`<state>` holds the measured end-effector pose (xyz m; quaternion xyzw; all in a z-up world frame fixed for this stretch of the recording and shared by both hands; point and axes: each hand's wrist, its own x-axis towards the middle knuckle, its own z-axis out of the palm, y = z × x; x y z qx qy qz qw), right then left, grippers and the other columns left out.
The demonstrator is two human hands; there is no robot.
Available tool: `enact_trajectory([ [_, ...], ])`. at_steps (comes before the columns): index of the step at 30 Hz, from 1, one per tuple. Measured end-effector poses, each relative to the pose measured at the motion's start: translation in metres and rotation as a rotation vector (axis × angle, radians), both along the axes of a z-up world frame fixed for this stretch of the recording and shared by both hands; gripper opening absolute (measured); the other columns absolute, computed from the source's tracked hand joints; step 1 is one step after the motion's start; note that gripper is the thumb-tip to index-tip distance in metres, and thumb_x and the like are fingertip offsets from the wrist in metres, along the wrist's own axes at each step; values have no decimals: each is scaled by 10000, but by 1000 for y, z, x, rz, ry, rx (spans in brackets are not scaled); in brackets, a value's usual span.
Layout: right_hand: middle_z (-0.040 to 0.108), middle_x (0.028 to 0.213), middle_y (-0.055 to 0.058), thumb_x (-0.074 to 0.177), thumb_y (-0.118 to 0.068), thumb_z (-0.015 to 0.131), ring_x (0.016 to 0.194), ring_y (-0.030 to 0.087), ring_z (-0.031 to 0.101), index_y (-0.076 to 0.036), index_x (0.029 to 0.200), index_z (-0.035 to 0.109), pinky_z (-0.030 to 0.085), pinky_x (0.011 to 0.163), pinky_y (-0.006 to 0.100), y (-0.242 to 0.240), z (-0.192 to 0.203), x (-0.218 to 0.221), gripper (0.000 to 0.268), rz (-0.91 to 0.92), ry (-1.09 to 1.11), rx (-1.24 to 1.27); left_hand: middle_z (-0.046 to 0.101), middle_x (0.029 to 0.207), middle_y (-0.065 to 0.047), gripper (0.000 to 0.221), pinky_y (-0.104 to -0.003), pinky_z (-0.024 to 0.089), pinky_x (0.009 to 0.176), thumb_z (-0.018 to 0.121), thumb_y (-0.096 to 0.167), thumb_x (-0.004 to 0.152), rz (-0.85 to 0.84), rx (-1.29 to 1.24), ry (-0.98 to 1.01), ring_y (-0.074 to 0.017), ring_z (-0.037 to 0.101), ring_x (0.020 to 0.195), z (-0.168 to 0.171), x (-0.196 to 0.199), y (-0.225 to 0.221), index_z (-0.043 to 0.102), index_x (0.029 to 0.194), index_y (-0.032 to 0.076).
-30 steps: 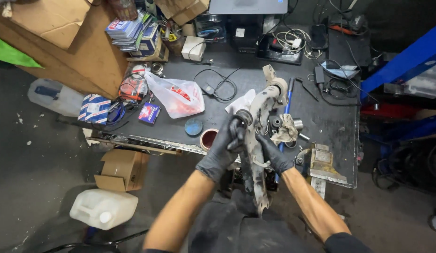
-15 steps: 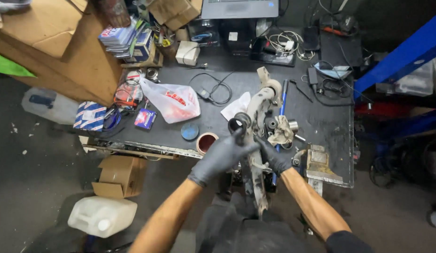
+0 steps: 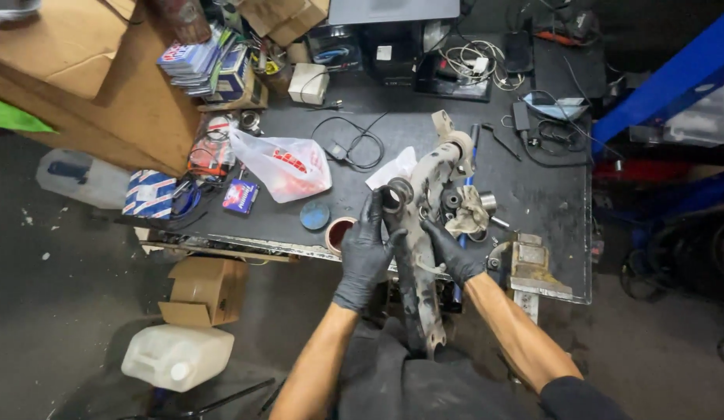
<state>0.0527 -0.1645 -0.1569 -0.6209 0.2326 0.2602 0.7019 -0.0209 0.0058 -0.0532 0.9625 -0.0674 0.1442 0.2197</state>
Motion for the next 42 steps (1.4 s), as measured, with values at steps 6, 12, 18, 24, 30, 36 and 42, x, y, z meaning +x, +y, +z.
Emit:
enact_trajectory([
  [6, 494, 1548, 161, 922, -485, 703, 1411, 330, 494, -138, 1590, 370, 407, 1149, 533, -6, 24, -4, 823, -82, 57, 143, 666, 1288, -193, 660, -517, 579, 876, 594, 559, 926, -91, -321, 33, -465, 682, 1049, -3, -16, -15, 555, 1433, 138],
  [12, 720, 1212, 177, 896, -539, 750, 1111, 299, 709, -94, 1336, 621, 563, 962, 438, -29, -29, 7, 638, -71, 121, 173, 439, 1553, -258, 698, -544, 423, 1116, 662, 411, 952, -302, -790, -19, -486, 429, 1397, -32, 11, -20, 433, 1569, 178],
  [18, 735, 1190, 205, 894, -499, 747, 1069, 297, 734, -21, 1282, 651, 583, 919, 458, -27, 11, -9, 624, -155, 192, 266, 567, 1477, -152, 594, -442, 472, 1091, 690, 392, 966, -175, -968, 59, -333, 536, 1345, -76, -10, -28, 547, 1501, 177],
  [24, 750, 1062, 192, 910, -456, 771, 962, 282, 761, -9, 1212, 663, 615, 845, 414, -60, -43, -25, 550, -279, 150, 308, 534, 1500, -175, 726, -552, 507, 1052, 677, 475, 931, -123, -858, 202, -433, 580, 1261, -81, -1, -35, 428, 1557, 204],
  [30, 683, 1295, 106, 941, -552, 698, 1194, 257, 667, -89, 1338, 649, 528, 1027, 396, -76, -30, -16, 612, -256, 104, 226, 574, 1470, -151, 563, -513, 565, 947, 551, 319, 981, -123, -661, 107, -418, 646, 1174, -63, -9, -19, 488, 1529, 208],
  [36, 93, 1720, 103, 964, -518, 608, 1569, 319, 73, -162, 1624, 274, 77, 1288, 526, -72, 100, -72, 821, -351, 117, 181, 747, 1074, -101, 620, -491, 621, 747, 629, 402, 912, -168, -79, 417, -344, 742, 903, -204, 68, -106, 481, 1488, 224],
  [42, 392, 1581, 137, 921, -526, 699, 1440, 359, 378, -244, 1513, 480, 293, 1201, 542, -172, -60, -84, 691, -504, 157, 134, 742, 891, -128, 361, -457, 619, 655, 667, 345, 926, -158, 111, 421, -314, 757, 806, -235, 161, -196, 685, 1134, 50],
])
